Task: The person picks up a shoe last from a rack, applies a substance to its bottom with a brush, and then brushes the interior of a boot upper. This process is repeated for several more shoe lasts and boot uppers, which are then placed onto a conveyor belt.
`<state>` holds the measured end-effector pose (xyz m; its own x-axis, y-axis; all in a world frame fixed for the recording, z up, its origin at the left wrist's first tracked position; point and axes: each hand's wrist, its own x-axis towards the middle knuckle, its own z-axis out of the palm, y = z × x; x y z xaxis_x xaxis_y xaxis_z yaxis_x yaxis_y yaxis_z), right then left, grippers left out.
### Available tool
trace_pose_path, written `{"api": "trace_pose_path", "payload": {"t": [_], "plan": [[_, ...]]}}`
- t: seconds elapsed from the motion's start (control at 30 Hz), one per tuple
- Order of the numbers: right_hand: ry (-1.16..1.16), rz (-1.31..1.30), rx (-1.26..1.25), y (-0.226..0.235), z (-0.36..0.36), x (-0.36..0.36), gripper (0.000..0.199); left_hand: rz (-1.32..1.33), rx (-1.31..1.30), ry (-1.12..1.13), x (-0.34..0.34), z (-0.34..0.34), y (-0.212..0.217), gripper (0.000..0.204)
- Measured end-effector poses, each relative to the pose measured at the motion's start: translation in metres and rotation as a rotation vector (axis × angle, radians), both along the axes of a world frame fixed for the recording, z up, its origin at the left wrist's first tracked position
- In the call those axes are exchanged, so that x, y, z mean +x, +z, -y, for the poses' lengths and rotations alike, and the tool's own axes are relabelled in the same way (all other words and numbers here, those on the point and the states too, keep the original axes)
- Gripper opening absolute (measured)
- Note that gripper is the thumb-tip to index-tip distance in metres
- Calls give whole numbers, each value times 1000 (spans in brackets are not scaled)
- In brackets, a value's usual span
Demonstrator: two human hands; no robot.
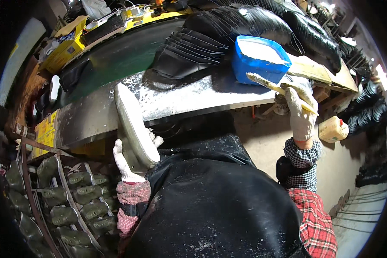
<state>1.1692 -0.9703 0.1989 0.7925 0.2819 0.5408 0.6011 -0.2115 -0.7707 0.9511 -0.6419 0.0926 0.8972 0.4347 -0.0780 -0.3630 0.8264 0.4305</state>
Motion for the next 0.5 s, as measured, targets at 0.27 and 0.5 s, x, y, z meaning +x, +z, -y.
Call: {"api": "trace_pose_path", "payload": {"t": [0.27, 0.5], "plan": [[0, 11, 18, -2, 2, 1, 19, 83, 25, -55, 2, -3, -4, 79], [-92, -35, 21, -13, 22, 5, 20, -59, 17, 37, 6, 6, 8, 77]]}}
